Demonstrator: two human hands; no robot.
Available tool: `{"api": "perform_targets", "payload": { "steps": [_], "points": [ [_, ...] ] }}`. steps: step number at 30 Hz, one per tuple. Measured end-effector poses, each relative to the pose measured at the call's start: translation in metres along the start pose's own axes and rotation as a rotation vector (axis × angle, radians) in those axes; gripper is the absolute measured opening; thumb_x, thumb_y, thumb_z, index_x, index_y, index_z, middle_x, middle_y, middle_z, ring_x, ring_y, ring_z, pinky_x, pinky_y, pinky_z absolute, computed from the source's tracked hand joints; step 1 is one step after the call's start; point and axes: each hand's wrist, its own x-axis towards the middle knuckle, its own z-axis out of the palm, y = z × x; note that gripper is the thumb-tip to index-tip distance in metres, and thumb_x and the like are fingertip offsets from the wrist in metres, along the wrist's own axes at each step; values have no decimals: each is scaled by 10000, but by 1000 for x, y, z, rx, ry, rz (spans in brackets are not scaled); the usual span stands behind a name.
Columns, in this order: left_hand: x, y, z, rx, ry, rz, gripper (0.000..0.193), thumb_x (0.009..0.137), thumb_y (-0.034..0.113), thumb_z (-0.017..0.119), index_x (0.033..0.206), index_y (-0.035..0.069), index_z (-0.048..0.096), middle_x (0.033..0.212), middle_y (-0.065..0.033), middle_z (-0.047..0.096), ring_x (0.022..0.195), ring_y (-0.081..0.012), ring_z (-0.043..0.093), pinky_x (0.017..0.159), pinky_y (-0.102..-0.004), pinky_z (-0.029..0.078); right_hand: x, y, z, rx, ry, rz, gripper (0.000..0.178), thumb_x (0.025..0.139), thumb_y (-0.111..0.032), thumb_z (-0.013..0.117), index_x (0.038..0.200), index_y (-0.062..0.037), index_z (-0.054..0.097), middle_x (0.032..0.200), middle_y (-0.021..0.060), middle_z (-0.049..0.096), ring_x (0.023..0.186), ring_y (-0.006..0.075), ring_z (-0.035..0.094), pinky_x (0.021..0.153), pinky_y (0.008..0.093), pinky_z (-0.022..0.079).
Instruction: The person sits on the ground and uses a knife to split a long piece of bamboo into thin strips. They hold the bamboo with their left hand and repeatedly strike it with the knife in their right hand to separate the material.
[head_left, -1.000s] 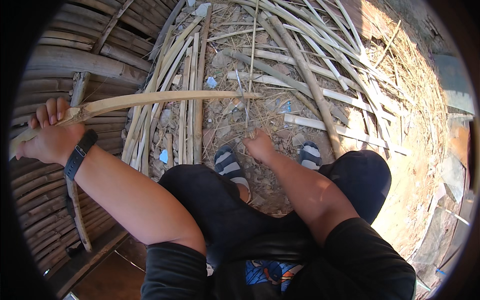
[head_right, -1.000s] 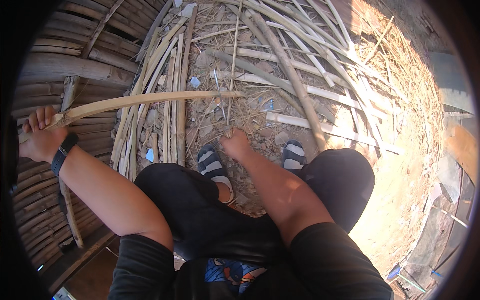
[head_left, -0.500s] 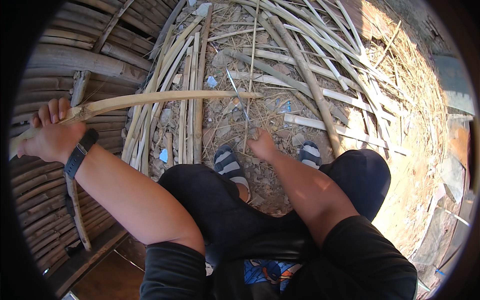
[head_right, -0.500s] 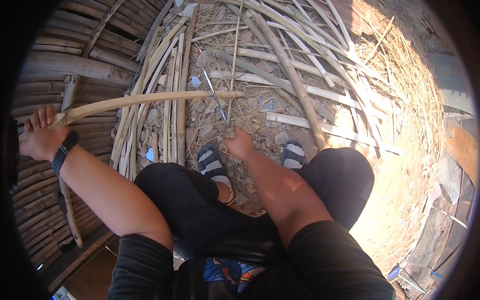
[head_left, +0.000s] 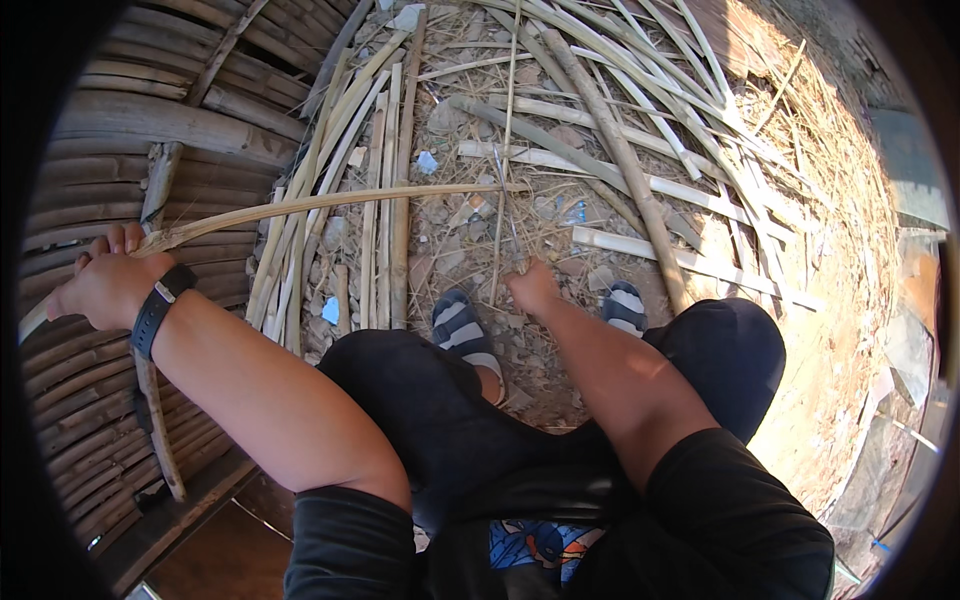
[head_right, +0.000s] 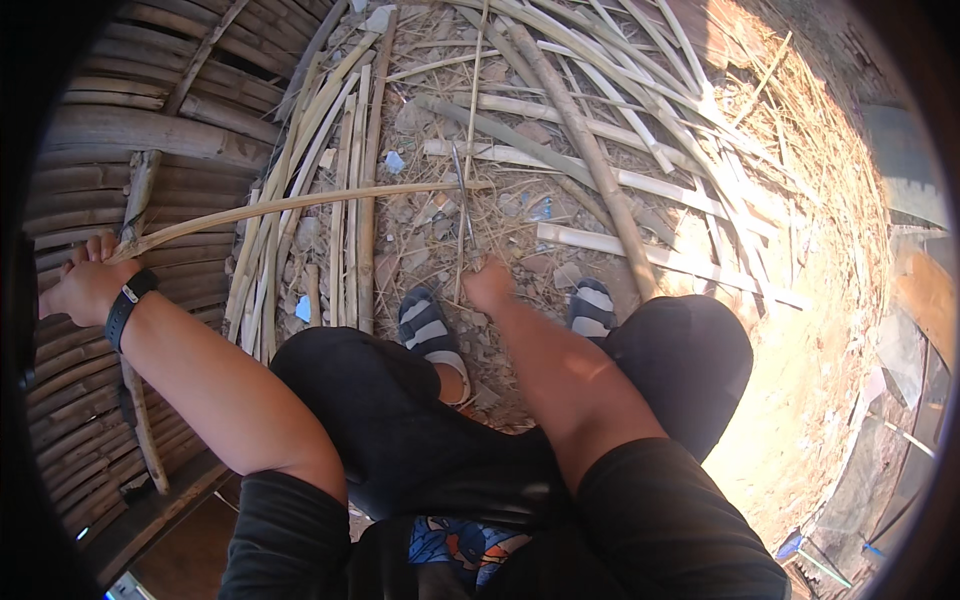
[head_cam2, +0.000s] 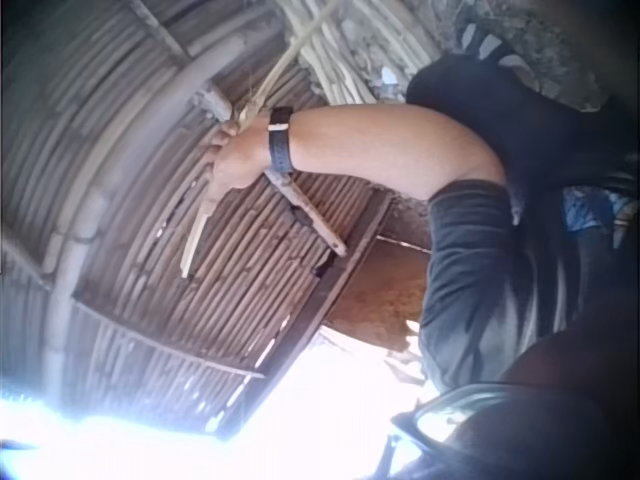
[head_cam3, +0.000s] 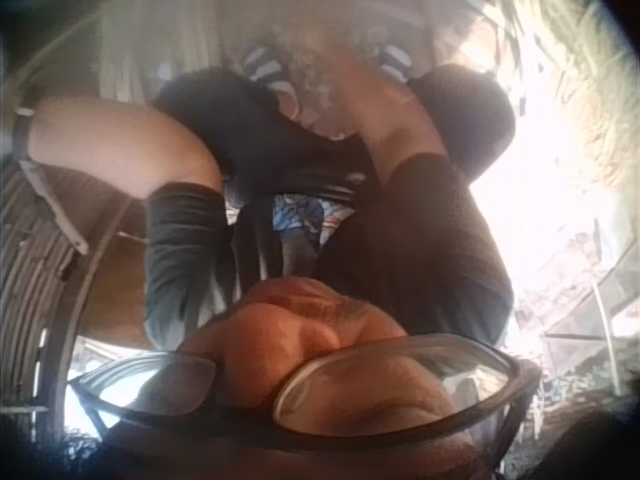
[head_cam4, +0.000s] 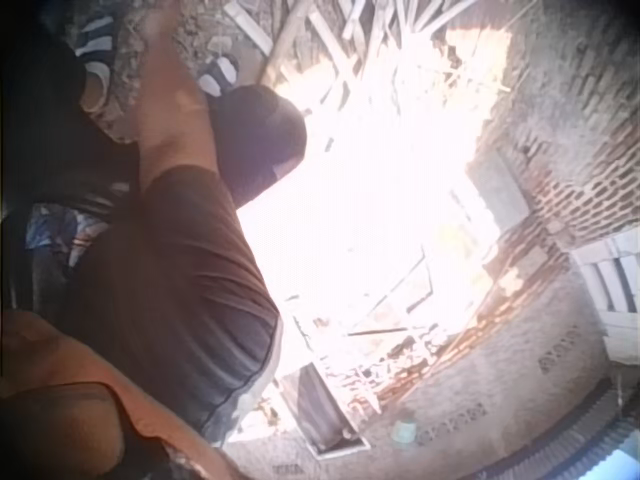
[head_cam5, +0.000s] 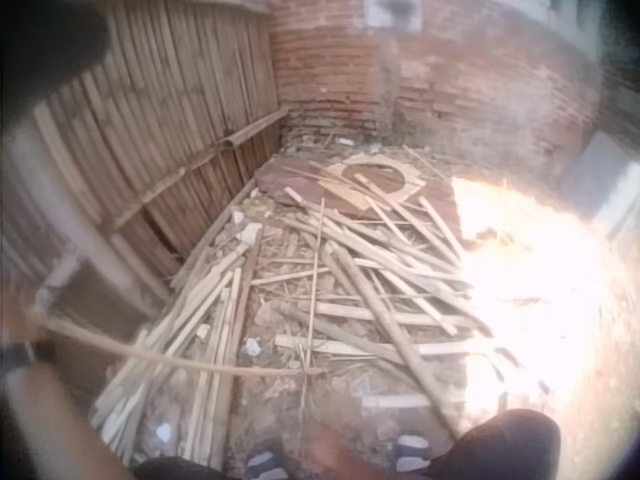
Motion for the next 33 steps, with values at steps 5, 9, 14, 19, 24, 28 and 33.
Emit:
{"api": "perform_targets", "payload": {
  "steps": [5, 9, 14, 19, 24, 28, 33],
  "points": [
    [-2, 2, 4, -18, -33, -9, 618, 985, 649, 174, 874, 72, 363, 686, -89, 359, 577, -220, 322, 488, -338, 273, 8, 11, 8, 134, -41, -16, 339, 804, -204, 642, 1070, 5, 619, 737, 161, 670, 578, 249, 652, 619, 379, 529],
    [1, 2, 2, -33, -59, 11, 605, 975, 659, 188, 874, 86, 354, 695, -85, 355, 572, -212, 295, 481, -339, 268, -3, -9, 16, 9, -79, -296, 415, 786, -218, 661, 1110, 36, 606, 784, 191, 686, 629, 285, 685, 687, 399, 542],
    [8, -1, -6, -165, -231, -37, 620, 946, 710, 224, 824, 119, 368, 662, -39, 340, 537, -172, 273, 453, -308, 265, 13, 1, -5, 79, -161, 41, 472, 789, -231, 672, 1155, 47, 567, 795, 188, 680, 593, 262, 666, 652, 386, 541],
    [34, -8, -12, -475, -649, -193, 701, 861, 819, 272, 705, 149, 412, 568, 4, 338, 489, -137, 296, 450, -254, 255, -12, -37, -3, 267, -252, -35, 477, 791, -206, 663, 1171, 62, 556, 788, 188, 678, 596, 244, 661, 619, 382, 536],
    [46, -1, -11, -591, -854, -298, 741, 810, 861, 282, 651, 151, 419, 522, 6, 326, 471, -135, 294, 448, -258, 244, -76, -129, 5, 23, -318, -599, 494, 771, -210, 669, 1159, 81, 575, 859, 246, 675, 736, 329, 686, 699, 412, 539],
    [44, 3, -18, -580, -863, -291, 733, 811, 855, 277, 645, 156, 425, 516, 8, 335, 460, -126, 290, 447, -253, 240, -45, -79, 12, -66, -179, -459, 498, 773, -230, 669, 1158, 74, 584, 933, 272, 678, 880, 374, 683, 803, 428, 526],
    [27, -1, -5, -633, -893, -288, 707, 821, 826, 281, 643, 159, 431, 512, 12, 342, 455, -116, 291, 451, -246, 237, 15, 6, -6, 116, -117, -5, 411, 810, -217, 645, 1113, 56, 595, 809, 185, 683, 685, 277, 680, 639, 383, 535]
  ]
}}
